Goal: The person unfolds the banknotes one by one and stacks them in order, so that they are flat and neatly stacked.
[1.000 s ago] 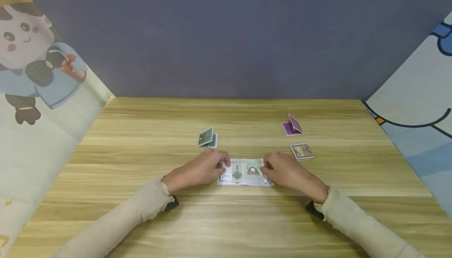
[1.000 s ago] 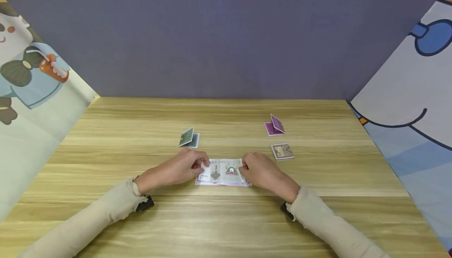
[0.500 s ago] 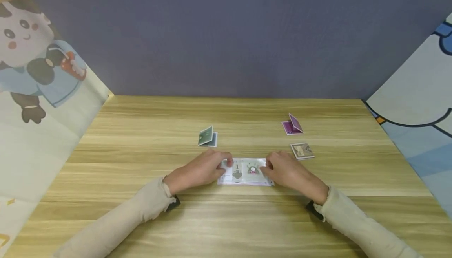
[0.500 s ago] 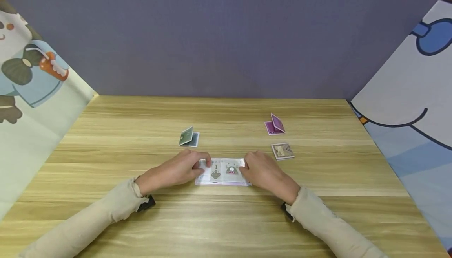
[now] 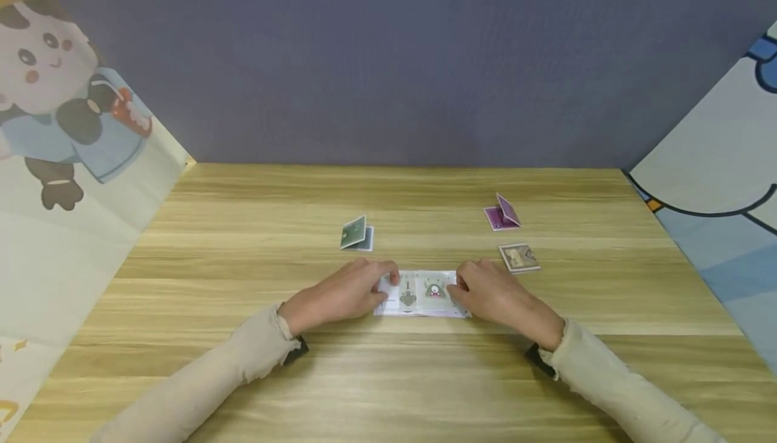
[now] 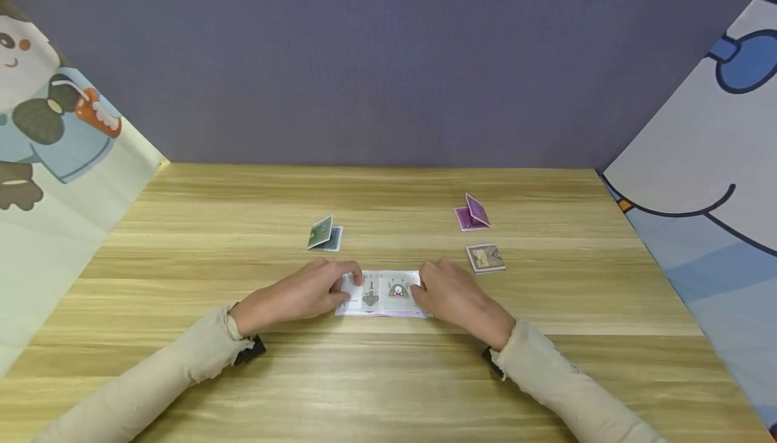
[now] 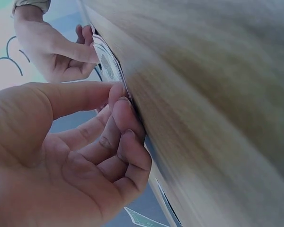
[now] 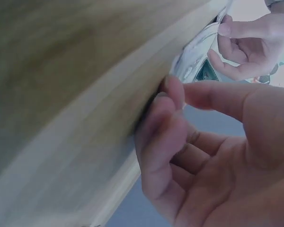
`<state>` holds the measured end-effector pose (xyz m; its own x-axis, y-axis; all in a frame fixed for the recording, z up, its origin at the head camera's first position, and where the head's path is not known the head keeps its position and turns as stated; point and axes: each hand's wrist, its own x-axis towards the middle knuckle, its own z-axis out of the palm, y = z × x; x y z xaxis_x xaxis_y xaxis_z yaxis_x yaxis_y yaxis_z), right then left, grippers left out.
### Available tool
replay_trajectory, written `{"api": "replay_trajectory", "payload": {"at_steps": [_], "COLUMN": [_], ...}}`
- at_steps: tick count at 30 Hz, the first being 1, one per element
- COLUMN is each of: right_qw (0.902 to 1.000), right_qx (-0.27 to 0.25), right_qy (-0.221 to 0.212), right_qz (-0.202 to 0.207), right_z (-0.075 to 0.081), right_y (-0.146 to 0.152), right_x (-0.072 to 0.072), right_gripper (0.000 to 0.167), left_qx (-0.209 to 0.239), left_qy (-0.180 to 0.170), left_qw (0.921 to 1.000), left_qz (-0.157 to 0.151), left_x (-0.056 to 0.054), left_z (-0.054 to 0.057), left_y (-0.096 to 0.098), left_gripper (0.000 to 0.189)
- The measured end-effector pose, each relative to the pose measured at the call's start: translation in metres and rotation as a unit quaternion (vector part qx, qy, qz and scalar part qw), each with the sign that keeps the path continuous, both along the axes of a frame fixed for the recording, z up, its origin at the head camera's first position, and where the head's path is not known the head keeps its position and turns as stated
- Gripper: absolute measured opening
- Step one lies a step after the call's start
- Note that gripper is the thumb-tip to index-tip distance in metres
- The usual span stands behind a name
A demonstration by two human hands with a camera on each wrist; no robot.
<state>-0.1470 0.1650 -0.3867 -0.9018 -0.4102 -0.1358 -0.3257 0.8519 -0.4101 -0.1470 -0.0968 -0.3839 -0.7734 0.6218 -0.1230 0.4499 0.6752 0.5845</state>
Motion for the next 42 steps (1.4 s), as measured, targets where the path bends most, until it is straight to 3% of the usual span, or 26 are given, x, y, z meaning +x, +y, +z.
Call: {"api": "replay_trajectory", "payload": {"at_steps": [5,7,11,16,22,24,31,37,42], "right_qw": [0.9990,0.9991,0.9999,0.9965,0.9857,0.9861,0.9935,0.9952,0.9949], "right_qx": [0.000,-0.002,-0.015,-0.039,-0.038,-0.030,0.020,0.026,0.004], "right_qy": [-0.042,-0.040,0.005,0.056,0.124,0.111,-0.016,-0.014,-0.022], "right_qz": [0.013,0.011,-0.004,-0.048,-0.107,-0.120,-0.111,-0.093,-0.099], "right_z": [0.012,0.019,0.032,0.046,0.048,0.044,0.030,0.018,0.013], "right_y": [0.006,0.011,0.027,0.054,0.082,0.088,0.100,0.094,0.089], "right_x": [-0.001,-0.004,-0.018,-0.046,-0.082,-0.093,-0.124,-0.134,-0.137], "right_gripper": [0.029,0.024,0.015,0.017,0.020,0.025,0.051,0.052,0.037], "left_qx": [-0.008,-0.012,-0.016,-0.011,-0.003,-0.001,0.027,0.049,0.081], "left_qy": [0.000,0.004,0.010,0.014,0.025,0.029,0.060,0.077,0.070], "left_qw": [1.0000,0.9999,0.9997,0.9997,0.9997,0.9996,0.9975,0.9943,0.9925], "left_qz": [-0.002,-0.007,-0.013,-0.013,-0.007,-0.003,0.023,0.055,0.059], "left_x": [0.000,0.000,0.001,0.001,0.002,0.002,0.001,-0.006,-0.017], "left_z": [0.001,0.001,0.002,0.001,0.000,0.001,0.007,0.012,0.014], "left_y": [-0.001,-0.001,-0.001,-0.001,0.000,0.001,0.003,0.002,0.006], "left_gripper": [0.027,0.028,0.028,0.026,0.021,0.020,0.013,0.007,0.009]}}
